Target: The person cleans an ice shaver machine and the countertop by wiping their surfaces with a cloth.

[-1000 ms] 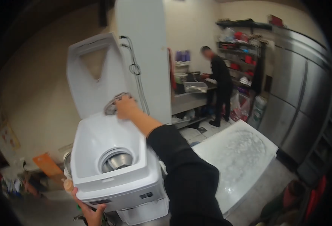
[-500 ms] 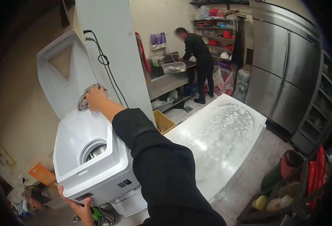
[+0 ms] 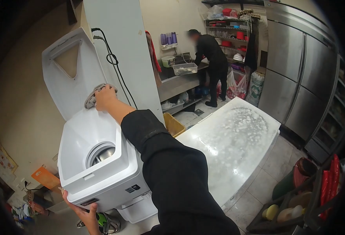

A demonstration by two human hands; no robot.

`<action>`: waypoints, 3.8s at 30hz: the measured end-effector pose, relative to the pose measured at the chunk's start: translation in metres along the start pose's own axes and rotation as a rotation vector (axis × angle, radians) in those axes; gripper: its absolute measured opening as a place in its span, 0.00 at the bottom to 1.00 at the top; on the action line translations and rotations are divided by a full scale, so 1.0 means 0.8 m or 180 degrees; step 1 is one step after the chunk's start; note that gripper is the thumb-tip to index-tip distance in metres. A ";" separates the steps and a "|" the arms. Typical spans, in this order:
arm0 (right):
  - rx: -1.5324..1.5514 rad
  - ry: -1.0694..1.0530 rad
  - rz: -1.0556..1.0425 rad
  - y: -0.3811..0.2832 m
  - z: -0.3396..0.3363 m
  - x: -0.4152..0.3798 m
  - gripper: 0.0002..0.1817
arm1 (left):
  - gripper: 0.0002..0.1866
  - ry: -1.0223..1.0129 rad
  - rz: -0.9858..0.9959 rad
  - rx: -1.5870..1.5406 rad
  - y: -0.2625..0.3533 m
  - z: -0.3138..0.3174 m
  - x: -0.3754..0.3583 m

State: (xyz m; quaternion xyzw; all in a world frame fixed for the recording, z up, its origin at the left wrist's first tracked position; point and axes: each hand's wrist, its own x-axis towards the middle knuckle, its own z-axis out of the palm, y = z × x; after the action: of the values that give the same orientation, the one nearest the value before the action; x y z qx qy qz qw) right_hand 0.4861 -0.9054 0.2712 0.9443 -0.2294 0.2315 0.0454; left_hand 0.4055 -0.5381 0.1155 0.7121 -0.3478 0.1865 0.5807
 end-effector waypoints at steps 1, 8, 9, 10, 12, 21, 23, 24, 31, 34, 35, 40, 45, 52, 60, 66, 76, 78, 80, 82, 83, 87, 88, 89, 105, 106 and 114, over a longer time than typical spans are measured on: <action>0.0005 0.0000 0.0001 0.000 0.000 0.000 0.29 | 0.64 -0.0002 -0.0052 -0.0073 0.001 0.000 0.000; 0.0094 -0.0051 0.0089 0.004 -0.001 0.008 0.29 | 0.63 0.0035 0.0061 0.0017 -0.005 -0.002 -0.001; 0.0059 -0.0070 0.0103 0.004 0.000 0.011 0.29 | 0.63 -0.0023 0.0044 -0.0009 -0.005 -0.003 -0.002; 0.0041 -0.0048 0.0057 0.002 0.001 0.014 0.29 | 0.63 -0.0056 0.0037 -0.0045 -0.003 -0.003 -0.001; 0.0054 0.0150 -0.0150 0.007 0.001 0.015 0.27 | 0.62 -0.0018 0.0086 -0.0088 -0.004 -0.003 0.000; -0.0193 0.0219 -0.0023 0.005 -0.001 0.011 0.27 | 0.54 -0.0143 0.0363 0.0613 0.023 -0.006 0.004; -0.0208 0.0233 -0.0017 0.007 0.004 0.017 0.27 | 0.63 -0.0051 -0.0025 -0.0016 0.001 -0.001 -0.001; -0.0230 0.0277 -0.0014 0.006 0.004 0.017 0.27 | 0.63 -0.0048 -0.0035 -0.0009 0.001 -0.002 -0.002; -0.0198 0.0283 0.0077 0.006 0.002 0.016 0.26 | 0.63 -0.0067 -0.0053 0.0057 -0.002 -0.003 -0.002; -0.0176 0.0226 0.0054 0.006 -0.001 0.014 0.26 | 0.63 -0.0052 -0.0038 0.0140 -0.005 -0.004 -0.003; -0.0141 0.0207 0.0087 0.005 -0.003 0.012 0.26 | 0.63 -0.0055 -0.0042 0.0182 -0.005 -0.005 -0.004; -0.0030 0.0227 0.0114 0.006 -0.004 0.010 0.27 | 0.50 -0.0165 -0.0351 0.0569 -0.005 -0.014 -0.011; -0.0041 0.0230 0.0143 0.005 -0.005 0.007 0.28 | 0.47 -0.0197 -0.0506 0.0343 -0.023 -0.015 -0.016; -0.0080 0.0289 0.0094 0.006 -0.003 0.008 0.26 | 0.45 -0.0042 -0.0141 0.0881 0.015 -0.009 -0.009; -0.0047 0.0375 0.0103 0.008 0.001 0.009 0.25 | 0.62 -0.0015 -0.0132 -0.0030 0.004 0.000 -0.004; -0.0043 0.0294 0.0078 0.009 0.003 0.014 0.27 | 0.61 -0.0036 -0.0124 -0.0002 0.008 0.000 -0.003; 0.0033 0.0235 0.0126 0.009 0.001 0.013 0.27 | 0.61 -0.0005 -0.0099 0.0059 0.010 0.001 -0.002; -0.0047 0.0266 0.0088 0.009 0.001 0.013 0.27 | 0.62 -0.0003 -0.0095 0.0062 0.010 0.001 -0.002; -0.0053 0.0245 0.0118 0.009 0.000 0.012 0.27 | 0.62 0.0004 -0.0090 0.0058 0.008 0.001 -0.003; -0.0056 0.0227 0.0142 0.009 0.000 0.012 0.27 | 0.61 0.0009 -0.0069 0.0094 0.008 0.001 -0.003; -0.0008 0.0219 0.0128 0.009 0.000 0.012 0.27 | 0.61 0.0020 -0.0045 0.0130 0.008 0.000 -0.003; 0.0210 0.0313 0.0164 0.009 -0.001 0.009 0.25 | 0.61 0.0022 -0.0057 0.0087 0.002 0.001 -0.004; 0.0225 0.0309 0.0141 0.012 0.001 0.009 0.25 | 0.62 0.0002 -0.0066 -0.0103 0.000 0.002 -0.004; 0.0334 0.0485 0.0257 0.015 0.003 0.011 0.25 | 0.62 0.0010 -0.0079 -0.0270 -0.002 0.002 -0.003; 0.1274 0.0799 0.0560 0.067 0.019 -0.007 0.21 | 0.47 0.0091 -0.0082 -0.0772 -0.011 0.009 0.009; 0.1229 0.0633 0.0216 0.073 0.015 -0.008 0.21 | 0.46 0.0054 -0.0032 -0.0666 -0.010 0.007 0.009; 0.1287 -0.0038 -0.0365 0.070 -0.050 -0.109 0.20 | 0.46 -0.0048 0.0180 -0.0490 -0.014 0.003 0.012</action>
State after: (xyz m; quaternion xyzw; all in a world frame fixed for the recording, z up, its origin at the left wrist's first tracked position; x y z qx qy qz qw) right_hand 0.3754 -0.9120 0.2656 0.9470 -0.1244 0.2643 -0.1333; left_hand 0.4201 -0.5418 0.1136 0.6566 -0.3855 0.1701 0.6256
